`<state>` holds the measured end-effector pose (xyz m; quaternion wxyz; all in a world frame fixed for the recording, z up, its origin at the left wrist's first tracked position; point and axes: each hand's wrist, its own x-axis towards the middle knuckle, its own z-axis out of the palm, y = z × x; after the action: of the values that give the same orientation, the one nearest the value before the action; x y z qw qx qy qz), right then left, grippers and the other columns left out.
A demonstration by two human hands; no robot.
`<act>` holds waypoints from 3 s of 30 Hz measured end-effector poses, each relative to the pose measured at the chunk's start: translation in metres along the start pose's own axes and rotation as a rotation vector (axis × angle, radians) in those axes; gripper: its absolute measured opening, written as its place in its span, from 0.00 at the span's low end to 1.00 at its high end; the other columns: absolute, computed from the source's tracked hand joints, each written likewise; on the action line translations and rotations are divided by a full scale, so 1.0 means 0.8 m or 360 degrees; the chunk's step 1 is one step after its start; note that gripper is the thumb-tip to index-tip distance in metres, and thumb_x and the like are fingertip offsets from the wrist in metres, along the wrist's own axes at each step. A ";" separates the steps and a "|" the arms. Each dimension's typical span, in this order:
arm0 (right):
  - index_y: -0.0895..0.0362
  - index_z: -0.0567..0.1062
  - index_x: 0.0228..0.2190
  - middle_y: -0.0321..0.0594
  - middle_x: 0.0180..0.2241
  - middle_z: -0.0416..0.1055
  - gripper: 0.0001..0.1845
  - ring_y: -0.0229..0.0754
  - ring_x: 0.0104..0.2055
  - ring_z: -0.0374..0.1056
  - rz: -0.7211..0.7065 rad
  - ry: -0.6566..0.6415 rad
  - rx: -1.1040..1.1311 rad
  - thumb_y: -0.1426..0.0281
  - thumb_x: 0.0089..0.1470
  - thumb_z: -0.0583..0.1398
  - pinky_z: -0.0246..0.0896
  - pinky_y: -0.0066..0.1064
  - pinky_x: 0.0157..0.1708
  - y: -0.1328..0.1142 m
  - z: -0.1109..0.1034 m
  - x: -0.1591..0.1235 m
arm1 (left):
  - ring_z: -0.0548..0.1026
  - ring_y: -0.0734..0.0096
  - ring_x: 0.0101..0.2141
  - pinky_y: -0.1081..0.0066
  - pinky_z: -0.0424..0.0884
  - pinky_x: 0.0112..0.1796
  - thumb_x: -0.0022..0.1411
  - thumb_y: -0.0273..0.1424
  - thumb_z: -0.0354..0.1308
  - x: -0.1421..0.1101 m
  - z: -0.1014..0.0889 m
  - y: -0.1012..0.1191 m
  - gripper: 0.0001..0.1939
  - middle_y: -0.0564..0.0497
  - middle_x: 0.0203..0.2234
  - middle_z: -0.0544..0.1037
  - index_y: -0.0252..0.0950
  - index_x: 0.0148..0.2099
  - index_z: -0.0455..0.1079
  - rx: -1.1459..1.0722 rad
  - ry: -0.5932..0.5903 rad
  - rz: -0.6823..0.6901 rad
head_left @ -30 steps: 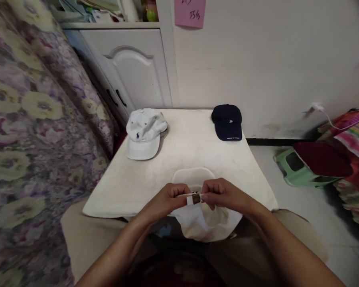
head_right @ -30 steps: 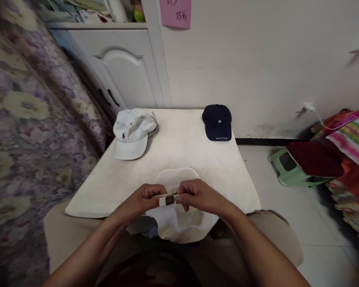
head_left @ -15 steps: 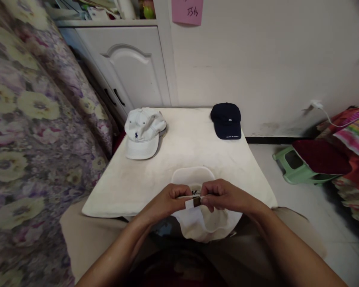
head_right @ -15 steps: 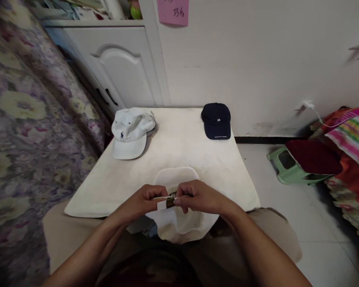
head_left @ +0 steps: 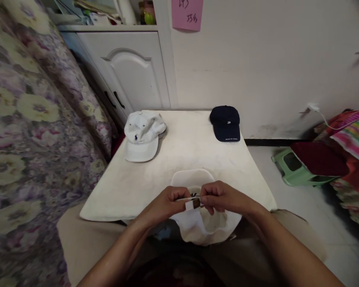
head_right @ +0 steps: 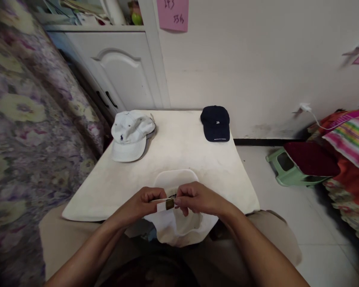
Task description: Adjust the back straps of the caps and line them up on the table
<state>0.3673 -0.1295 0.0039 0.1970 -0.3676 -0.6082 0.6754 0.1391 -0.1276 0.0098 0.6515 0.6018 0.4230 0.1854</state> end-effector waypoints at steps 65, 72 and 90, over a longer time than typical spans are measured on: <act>0.57 0.74 0.29 0.33 0.25 0.70 0.10 0.35 0.27 0.65 -0.0066 0.0086 -0.0025 0.64 0.53 0.65 0.59 0.27 0.29 0.004 0.010 0.004 | 0.63 0.72 0.26 0.72 0.57 0.27 0.68 0.38 0.49 -0.007 0.004 0.018 0.17 0.54 0.23 0.67 0.36 0.29 0.69 0.0160 -0.0088 0.0167; 0.58 0.74 0.28 0.33 0.23 0.70 0.11 0.34 0.25 0.64 -0.0095 0.0064 0.0027 0.63 0.54 0.65 0.56 0.26 0.27 0.005 0.009 0.007 | 0.62 0.73 0.26 0.72 0.58 0.28 0.68 0.41 0.49 -0.005 0.005 0.014 0.20 0.53 0.24 0.69 0.35 0.31 0.72 0.0121 -0.0119 0.0213; 0.58 0.74 0.26 0.31 0.20 0.67 0.11 0.32 0.23 0.60 -0.0108 0.0000 0.0044 0.65 0.56 0.62 0.51 0.26 0.25 0.005 -0.002 0.005 | 0.60 0.74 0.26 0.74 0.55 0.28 0.64 0.41 0.57 -0.001 -0.004 0.006 0.14 0.56 0.25 0.66 0.34 0.35 0.72 0.0167 -0.0200 0.0180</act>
<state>0.3665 -0.1266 -0.0007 0.2247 -0.3440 -0.6110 0.6767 0.1378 -0.1249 0.0150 0.6328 0.6686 0.3558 0.1614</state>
